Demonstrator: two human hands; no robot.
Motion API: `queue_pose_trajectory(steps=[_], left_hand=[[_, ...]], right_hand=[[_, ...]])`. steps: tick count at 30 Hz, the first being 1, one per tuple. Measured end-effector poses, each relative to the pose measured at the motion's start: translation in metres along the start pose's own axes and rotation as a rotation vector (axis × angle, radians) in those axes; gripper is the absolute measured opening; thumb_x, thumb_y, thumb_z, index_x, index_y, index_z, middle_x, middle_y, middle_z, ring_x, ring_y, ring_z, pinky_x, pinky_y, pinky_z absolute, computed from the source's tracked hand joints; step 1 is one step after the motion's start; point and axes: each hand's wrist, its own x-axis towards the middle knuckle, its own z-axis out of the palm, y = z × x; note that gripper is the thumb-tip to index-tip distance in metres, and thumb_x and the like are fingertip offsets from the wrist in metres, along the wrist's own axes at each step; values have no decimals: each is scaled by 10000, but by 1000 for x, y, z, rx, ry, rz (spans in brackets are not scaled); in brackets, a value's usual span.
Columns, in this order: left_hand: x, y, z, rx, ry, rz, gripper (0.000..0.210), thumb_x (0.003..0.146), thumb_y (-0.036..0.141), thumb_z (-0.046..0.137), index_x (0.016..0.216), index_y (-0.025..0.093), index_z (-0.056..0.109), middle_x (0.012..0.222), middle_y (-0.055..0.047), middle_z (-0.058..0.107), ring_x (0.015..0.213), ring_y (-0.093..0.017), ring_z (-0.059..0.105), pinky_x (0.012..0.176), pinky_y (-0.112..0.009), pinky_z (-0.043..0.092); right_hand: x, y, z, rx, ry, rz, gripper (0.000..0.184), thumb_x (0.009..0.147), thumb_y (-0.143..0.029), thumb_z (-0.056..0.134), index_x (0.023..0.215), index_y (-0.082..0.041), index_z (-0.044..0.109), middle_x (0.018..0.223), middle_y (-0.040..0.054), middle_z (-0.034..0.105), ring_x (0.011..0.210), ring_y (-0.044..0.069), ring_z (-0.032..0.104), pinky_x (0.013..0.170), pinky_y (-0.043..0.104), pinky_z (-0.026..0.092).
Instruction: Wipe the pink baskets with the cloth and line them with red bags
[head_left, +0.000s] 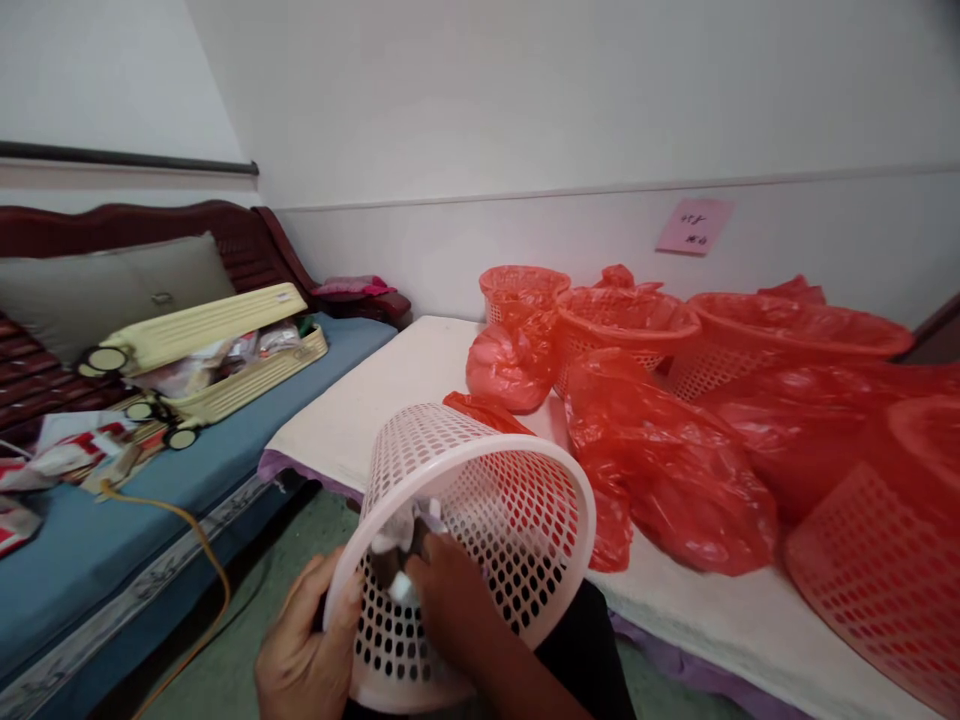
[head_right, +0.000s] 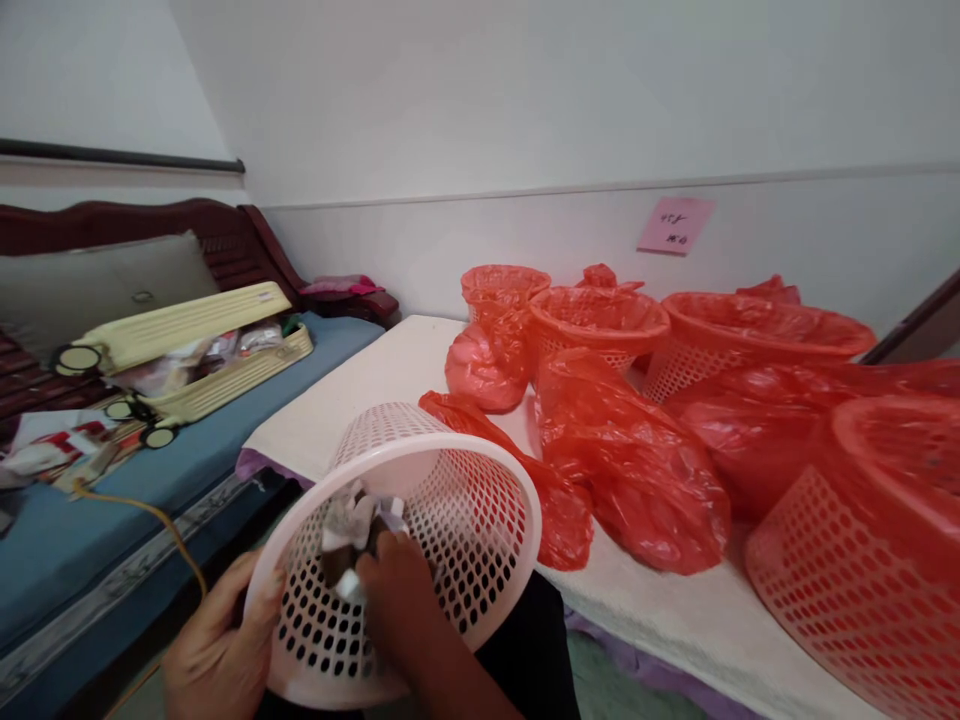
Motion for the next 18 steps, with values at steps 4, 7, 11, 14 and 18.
queue_pose_trajectory(steps=[4,7,11,14,18], left_hand=[[6,16,2,-22,26,56,242,738,433,717,913,271,756,916,28,747,841,-152,662,827,-220,482],[11,27,5,-27,32,88,218,747,424,712,888,264,759,869,38,748,798,-134,668,779,-186,499],[18,43,10,-71,23,47,254,747,459,700,879,251,763,844,33,756,754,-136,674,712,-185,524],[25,55,13,-90,4,-16,313,719,500,709,880,238,766,831,22,762,743,-148,676,681,-195,534],[32,64,15,-98,-30,-34,364,702,527,711,898,224,760,832,12,760,733,-151,664,671,-206,533]], right_hand=[[-41,0,-12,-102,31,-206,170,784,-319,737,718,-207,629,807,33,624,829,249,589,741,380,486],[-64,2,-10,-79,120,-274,227,804,-367,728,692,-208,612,773,18,619,786,218,587,690,342,487],[-76,0,-4,-78,228,-219,57,872,-269,641,873,-212,646,873,39,649,819,220,593,718,352,494],[-72,-1,1,-119,358,-273,175,905,-231,574,1070,-206,624,948,66,661,856,246,587,774,414,482],[-63,-3,8,-154,463,-231,211,905,-213,571,1109,-180,611,922,80,667,850,255,578,734,406,457]])
